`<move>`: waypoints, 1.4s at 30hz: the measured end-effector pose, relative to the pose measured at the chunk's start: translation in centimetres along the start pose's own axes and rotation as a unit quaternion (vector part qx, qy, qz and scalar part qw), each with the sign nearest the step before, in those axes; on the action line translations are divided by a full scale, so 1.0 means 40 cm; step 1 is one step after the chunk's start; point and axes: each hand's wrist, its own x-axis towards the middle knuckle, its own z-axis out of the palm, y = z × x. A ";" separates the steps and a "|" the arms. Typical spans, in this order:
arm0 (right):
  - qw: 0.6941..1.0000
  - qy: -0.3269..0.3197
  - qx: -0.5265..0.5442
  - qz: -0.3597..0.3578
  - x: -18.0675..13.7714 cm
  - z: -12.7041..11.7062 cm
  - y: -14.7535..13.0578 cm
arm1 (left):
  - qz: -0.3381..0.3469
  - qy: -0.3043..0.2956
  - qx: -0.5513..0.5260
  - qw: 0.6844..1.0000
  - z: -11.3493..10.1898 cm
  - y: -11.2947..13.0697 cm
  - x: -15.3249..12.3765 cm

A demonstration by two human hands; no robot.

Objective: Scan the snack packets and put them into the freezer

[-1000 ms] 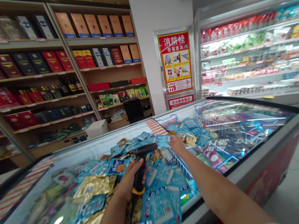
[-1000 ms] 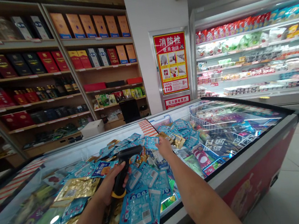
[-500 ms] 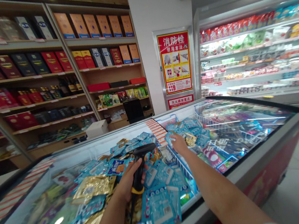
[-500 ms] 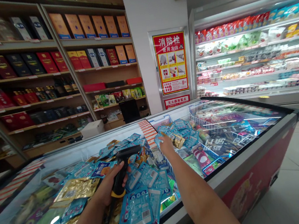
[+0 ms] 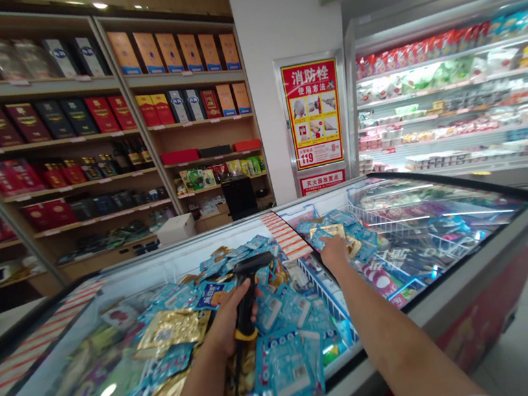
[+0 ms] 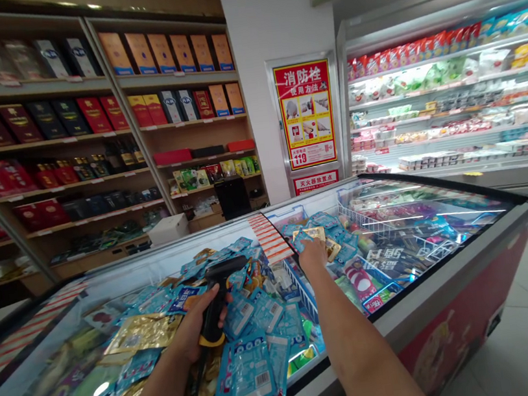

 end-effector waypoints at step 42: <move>0.962 0.047 0.233 -0.135 -0.065 0.036 -0.124 | 0.018 0.054 -0.041 0.998 -0.023 0.002 0.022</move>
